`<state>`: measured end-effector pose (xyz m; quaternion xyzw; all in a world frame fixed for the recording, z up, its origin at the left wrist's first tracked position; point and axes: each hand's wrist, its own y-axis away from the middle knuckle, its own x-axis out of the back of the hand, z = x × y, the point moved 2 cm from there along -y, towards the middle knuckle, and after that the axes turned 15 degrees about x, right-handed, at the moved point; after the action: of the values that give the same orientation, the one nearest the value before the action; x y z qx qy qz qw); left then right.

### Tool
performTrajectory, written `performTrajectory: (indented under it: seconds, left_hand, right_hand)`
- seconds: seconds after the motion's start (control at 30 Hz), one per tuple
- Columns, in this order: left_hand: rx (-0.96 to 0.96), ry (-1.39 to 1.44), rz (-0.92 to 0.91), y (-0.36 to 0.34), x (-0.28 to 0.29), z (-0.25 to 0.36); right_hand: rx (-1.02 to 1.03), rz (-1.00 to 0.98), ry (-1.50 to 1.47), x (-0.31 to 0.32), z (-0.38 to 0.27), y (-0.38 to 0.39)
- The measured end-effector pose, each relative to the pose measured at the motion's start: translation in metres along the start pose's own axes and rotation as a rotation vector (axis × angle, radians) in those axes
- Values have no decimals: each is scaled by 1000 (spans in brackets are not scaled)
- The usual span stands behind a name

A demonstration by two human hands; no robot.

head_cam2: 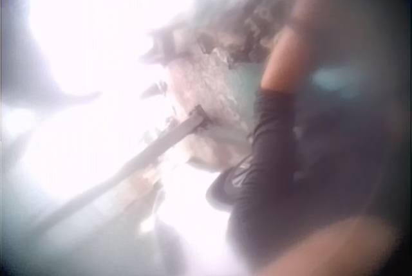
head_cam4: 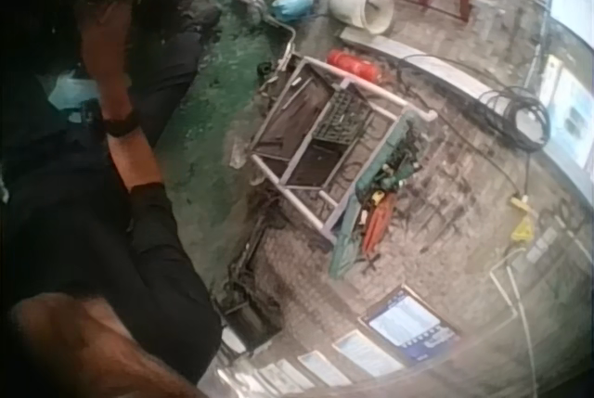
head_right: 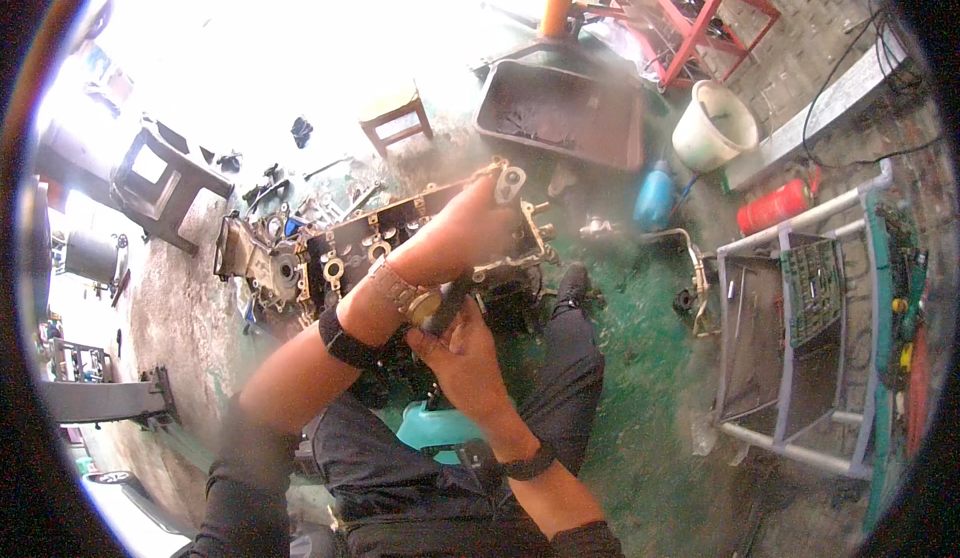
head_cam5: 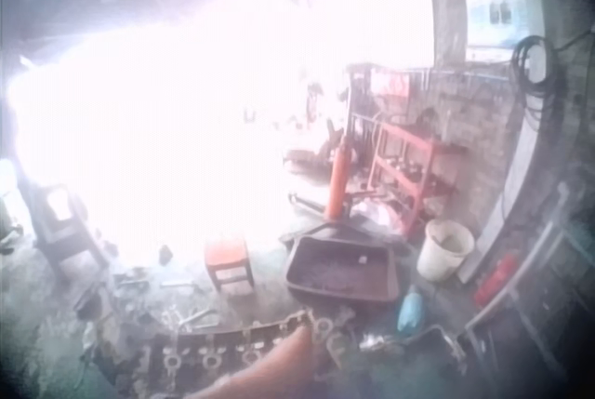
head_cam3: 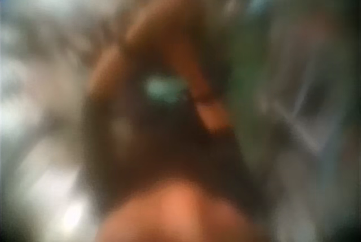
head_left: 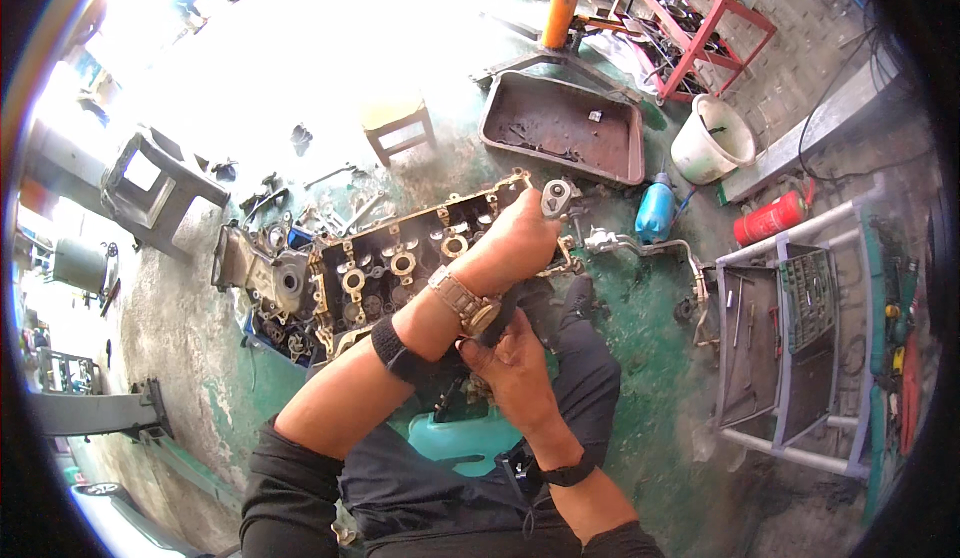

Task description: The person sits on a low stool and works on a disassembled engine block resting on their lap. They wipe the surface with a cloth, then use a ratchet with a socket to loosen and remove bolts from the cylinder head. The removed bolts are placed into a nearby tray.

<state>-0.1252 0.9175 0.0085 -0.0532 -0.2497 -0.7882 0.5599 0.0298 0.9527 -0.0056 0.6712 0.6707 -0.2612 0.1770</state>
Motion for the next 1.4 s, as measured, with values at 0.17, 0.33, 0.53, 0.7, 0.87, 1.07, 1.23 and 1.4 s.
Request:
performTrajectory:
  seconds: [0.17, 0.33, 0.53, 0.7, 0.87, 1.07, 1.23, 1.4]
  left_hand:
    - [265, 265, -131, 15, -3, 17]
    - [240, 235, -56, 19, -2, 22]
    - [-105, 350, -25, 3, 7, -1]
    - [-38, 651, -365, 1, 1, -3]
    - [-31, 319, -211, -14, -11, 1]
    - [-196, 197, 13, -47, -43, -16]
    - [-249, 277, 46, -54, -56, -22]
    - [-161, 148, 89, -47, -54, -17]
  right_hand:
    - [-94, 123, 134, 7, -27, -3]
    - [-179, 122, 159, 20, -66, -7]
    - [-387, -137, 611, 59, -125, -22]
    - [-182, -249, 1158, 97, -154, -47]
    - [193, -385, 1646, 121, -166, -78]
    - [212, -396, 1812, 132, -162, -102]
    - [77, -411, 1846, 124, -160, -91]
    - [-117, -414, 1440, 89, -148, -54]
